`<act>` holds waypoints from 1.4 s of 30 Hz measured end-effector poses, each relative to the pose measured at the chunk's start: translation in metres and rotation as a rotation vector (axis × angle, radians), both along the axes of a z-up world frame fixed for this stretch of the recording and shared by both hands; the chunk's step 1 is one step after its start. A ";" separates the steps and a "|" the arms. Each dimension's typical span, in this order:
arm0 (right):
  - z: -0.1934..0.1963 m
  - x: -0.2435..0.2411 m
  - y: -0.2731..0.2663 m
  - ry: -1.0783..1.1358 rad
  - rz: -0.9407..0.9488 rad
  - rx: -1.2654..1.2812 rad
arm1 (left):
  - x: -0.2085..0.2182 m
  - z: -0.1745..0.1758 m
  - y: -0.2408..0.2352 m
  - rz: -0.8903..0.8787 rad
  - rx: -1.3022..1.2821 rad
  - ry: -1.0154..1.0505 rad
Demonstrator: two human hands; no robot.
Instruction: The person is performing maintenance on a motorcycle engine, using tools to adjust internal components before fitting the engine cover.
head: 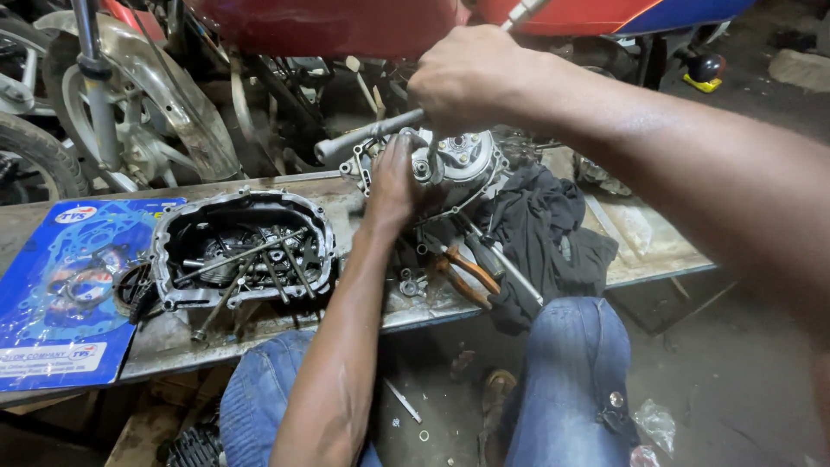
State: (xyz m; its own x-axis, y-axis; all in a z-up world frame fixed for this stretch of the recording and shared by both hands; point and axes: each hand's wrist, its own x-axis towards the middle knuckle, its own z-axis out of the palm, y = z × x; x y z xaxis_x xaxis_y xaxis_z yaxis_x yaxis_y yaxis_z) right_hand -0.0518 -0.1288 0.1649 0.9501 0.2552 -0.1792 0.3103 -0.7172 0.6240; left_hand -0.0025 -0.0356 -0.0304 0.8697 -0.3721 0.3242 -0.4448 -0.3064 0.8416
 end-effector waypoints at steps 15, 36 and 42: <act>-0.006 -0.013 0.010 -0.168 -0.447 0.560 | 0.037 -0.059 -0.028 0.297 -0.028 -0.651; 0.023 -0.051 -0.001 0.028 -0.481 0.600 | -0.008 -0.021 0.020 0.102 0.206 -0.301; 0.010 -0.056 0.002 0.026 -0.444 0.468 | -0.008 -0.018 0.013 0.123 0.248 -0.252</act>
